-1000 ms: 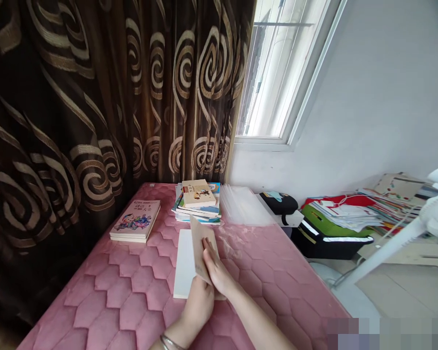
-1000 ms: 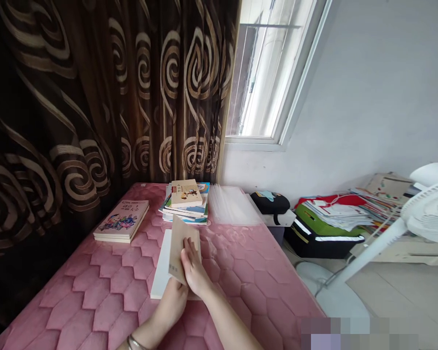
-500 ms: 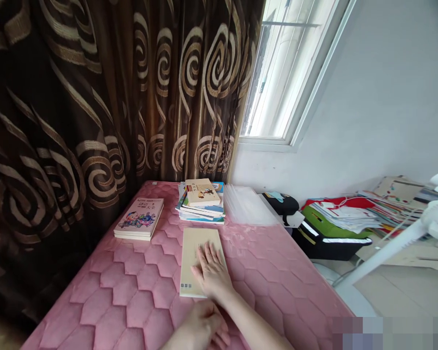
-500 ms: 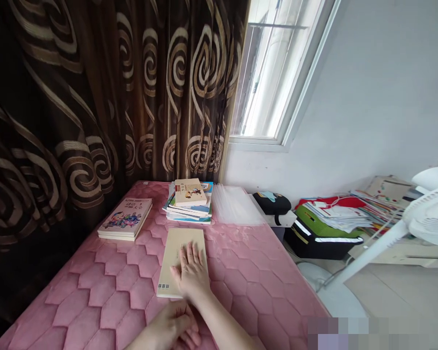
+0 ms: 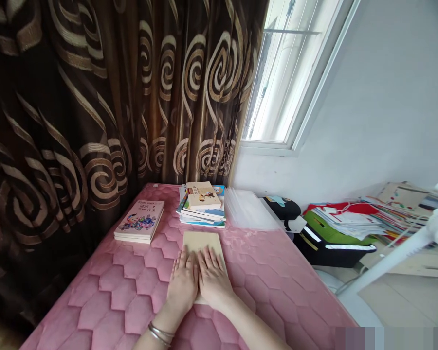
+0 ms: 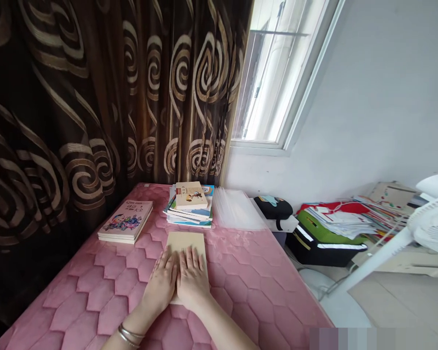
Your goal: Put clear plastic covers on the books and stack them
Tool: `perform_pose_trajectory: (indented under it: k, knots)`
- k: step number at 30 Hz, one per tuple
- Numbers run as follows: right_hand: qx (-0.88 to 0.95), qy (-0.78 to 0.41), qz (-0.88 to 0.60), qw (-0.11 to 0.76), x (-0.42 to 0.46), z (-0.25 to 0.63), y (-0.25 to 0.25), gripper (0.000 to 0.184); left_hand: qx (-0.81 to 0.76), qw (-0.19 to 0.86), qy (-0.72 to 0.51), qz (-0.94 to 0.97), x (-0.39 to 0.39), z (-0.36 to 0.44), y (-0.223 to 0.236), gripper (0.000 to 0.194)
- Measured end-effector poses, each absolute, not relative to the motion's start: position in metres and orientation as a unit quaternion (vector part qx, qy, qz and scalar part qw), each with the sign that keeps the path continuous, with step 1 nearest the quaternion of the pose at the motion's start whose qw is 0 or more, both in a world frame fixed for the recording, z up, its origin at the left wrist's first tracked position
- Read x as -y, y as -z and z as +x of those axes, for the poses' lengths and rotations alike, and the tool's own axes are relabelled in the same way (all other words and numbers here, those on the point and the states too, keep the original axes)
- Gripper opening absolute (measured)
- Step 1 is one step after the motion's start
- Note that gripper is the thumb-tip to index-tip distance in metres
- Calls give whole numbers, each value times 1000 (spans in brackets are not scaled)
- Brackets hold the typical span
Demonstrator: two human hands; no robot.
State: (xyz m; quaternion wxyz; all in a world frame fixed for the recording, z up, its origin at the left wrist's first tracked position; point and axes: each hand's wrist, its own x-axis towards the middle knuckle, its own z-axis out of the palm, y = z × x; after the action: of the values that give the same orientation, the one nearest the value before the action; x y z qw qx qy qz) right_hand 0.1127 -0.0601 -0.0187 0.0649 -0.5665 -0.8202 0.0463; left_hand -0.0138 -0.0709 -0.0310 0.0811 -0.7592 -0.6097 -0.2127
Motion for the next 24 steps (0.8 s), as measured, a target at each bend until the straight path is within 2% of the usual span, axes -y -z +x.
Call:
perform_pose_trajectory:
  k: [6, 12, 14, 19, 24]
  knots:
    - [816, -79, -565, 90, 49, 121, -2, 52, 619, 70, 171, -764, 72, -16, 38, 53]
    - [797, -100, -590, 74, 23, 126, -20, 56, 667, 91, 173, -719, 78, -8, 30, 50]
    - [817, -113, -561, 71, 20, 123, -21, 58, 675, 85, 163, -715, 78, -7, 29, 49]
    - [902, -194, -379, 72, 9, 108, -23, 58, 675, 31, 114, -729, 76, -9, 28, 53]
    - [898, -140, -409, 79, -30, 89, -23, 57, 680, 7, 105, -725, 77, -9, 26, 54]
